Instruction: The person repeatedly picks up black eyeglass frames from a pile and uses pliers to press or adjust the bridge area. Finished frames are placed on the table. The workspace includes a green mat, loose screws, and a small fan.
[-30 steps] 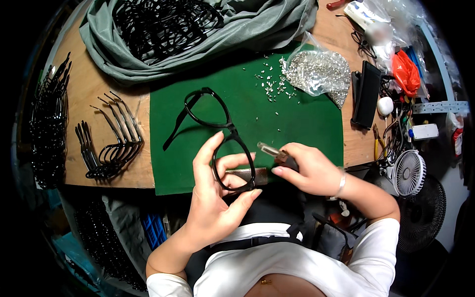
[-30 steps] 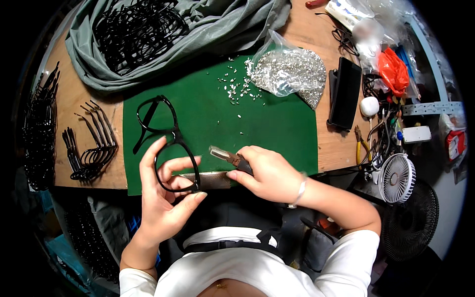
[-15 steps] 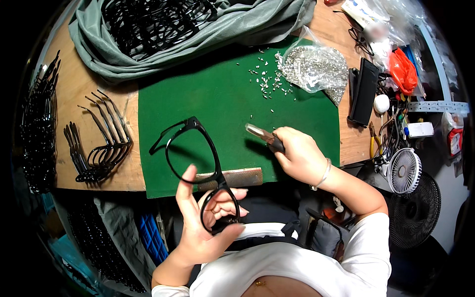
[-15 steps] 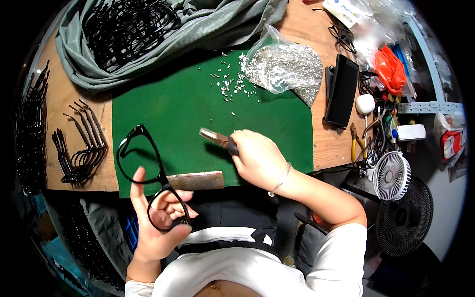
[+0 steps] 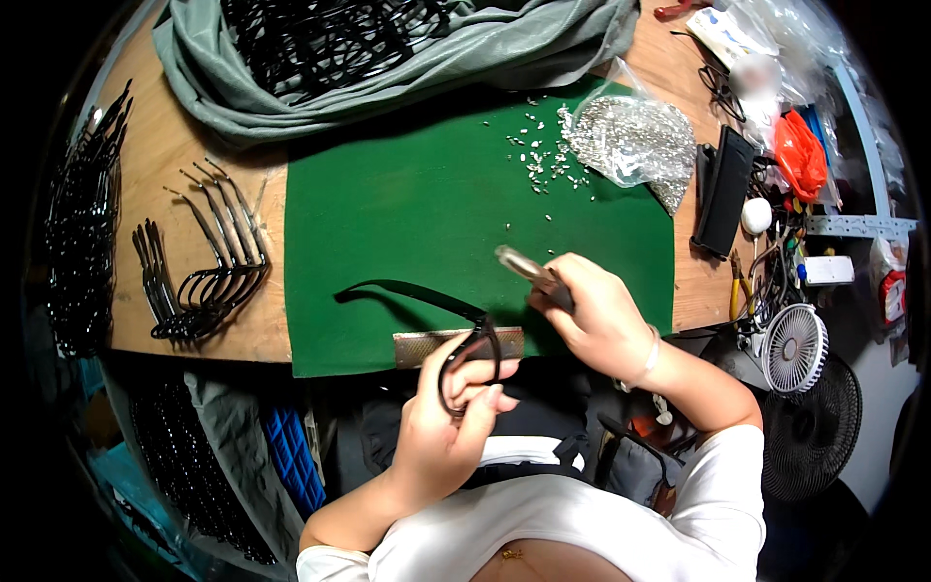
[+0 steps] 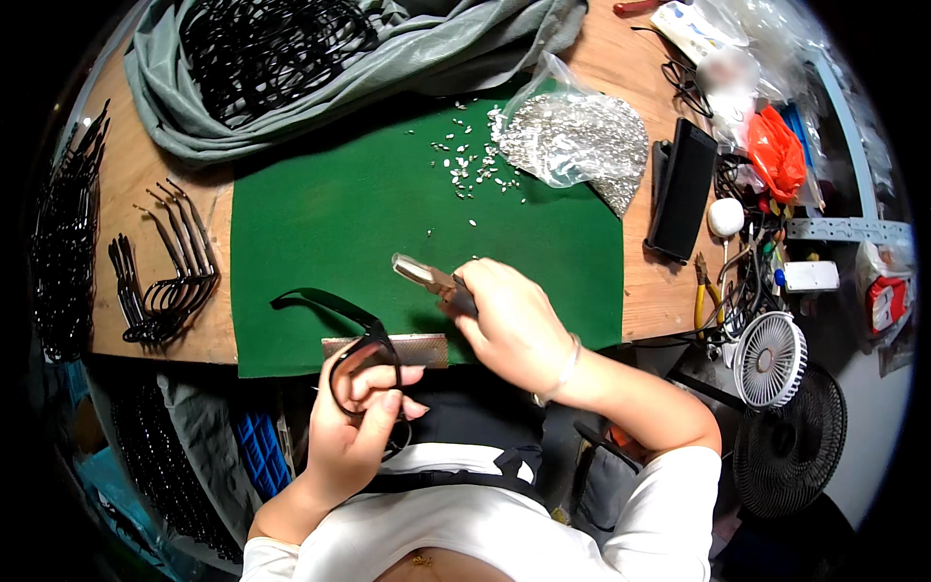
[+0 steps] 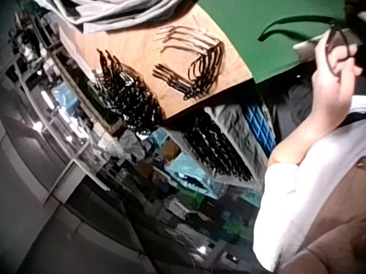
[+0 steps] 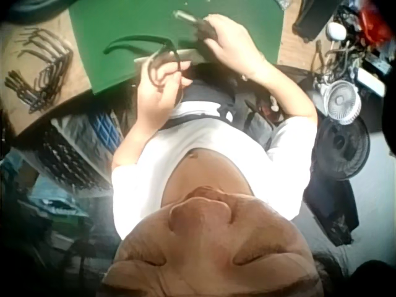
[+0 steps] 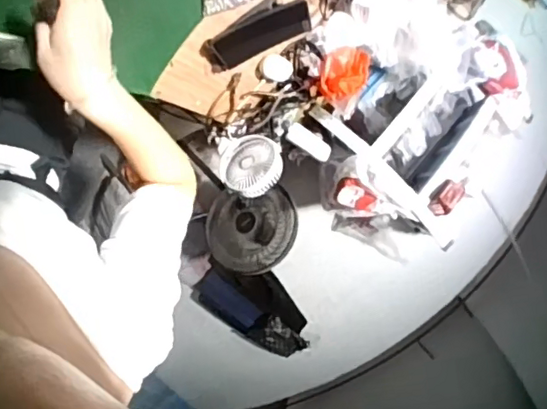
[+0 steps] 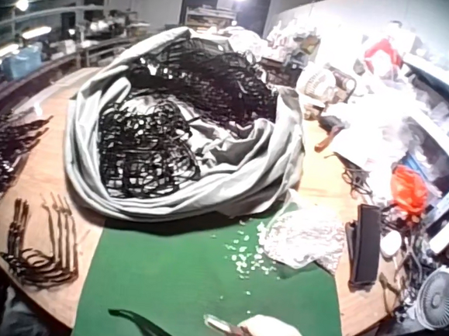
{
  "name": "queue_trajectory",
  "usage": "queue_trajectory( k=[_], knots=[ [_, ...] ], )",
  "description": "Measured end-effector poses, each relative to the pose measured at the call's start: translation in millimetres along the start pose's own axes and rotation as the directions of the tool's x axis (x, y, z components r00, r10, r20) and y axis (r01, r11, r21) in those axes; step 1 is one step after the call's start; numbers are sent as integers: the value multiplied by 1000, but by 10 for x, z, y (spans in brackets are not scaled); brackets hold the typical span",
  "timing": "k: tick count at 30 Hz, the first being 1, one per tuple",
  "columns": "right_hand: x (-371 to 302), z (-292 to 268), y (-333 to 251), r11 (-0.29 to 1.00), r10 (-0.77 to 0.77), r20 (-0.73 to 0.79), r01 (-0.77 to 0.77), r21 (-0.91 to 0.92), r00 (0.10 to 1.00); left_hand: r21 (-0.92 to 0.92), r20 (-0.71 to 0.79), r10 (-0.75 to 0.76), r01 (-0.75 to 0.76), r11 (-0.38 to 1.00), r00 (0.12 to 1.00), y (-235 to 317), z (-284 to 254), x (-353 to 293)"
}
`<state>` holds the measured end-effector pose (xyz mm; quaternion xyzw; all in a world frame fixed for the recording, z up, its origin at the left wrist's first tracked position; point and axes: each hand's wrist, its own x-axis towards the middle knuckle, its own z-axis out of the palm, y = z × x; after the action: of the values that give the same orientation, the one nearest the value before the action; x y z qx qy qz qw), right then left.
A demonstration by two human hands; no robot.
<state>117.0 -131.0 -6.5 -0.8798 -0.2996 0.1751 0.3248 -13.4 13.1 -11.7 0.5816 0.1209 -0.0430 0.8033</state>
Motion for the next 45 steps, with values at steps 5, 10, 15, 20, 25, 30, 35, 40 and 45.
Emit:
queue_trajectory(
  k=[5, 10, 15, 20, 25, 30, 35, 40, 45],
  knots=[
    [-104, 41, -349, 853, 87, -50, -48, 519, 995, 6, -22, 78, -78, 997, 997, -17, 190, 34],
    [-119, 120, -401, 394, 312, 143, -265, 880, 939, 63, -17, 150, -149, 987, 989, -11, 251, 78],
    [-70, -36, -407, 92, 292, 436, -479, 873, 851, 38, 110, -9, 5, 999, 994, 138, 122, 63],
    [-101, -154, -426, 13, 120, 539, -544, 839, 834, -304, 209, -193, 252, 919, 959, 404, 25, 18],
    [-119, -396, -312, 613, 82, 539, -469, 637, 839, -336, 270, -261, 345, 876, 927, 550, -129, -60],
    [-144, -552, -360, 886, -53, 740, -310, 344, 671, -327, 312, -283, 382, 864, 907, 511, -171, -90],
    [-61, -614, -424, 908, -46, 755, -287, 304, 654, -271, 328, -300, 393, 879, 896, 521, -153, -74],
    [-40, -615, -417, 927, -79, 740, -224, 301, 668, -248, 334, -311, 401, 882, 890, 479, -132, -102],
    [-41, -599, -407, 948, -52, 747, -202, 245, 663, -258, 330, -326, 417, 871, 886, 488, -123, -99]
  ],
)
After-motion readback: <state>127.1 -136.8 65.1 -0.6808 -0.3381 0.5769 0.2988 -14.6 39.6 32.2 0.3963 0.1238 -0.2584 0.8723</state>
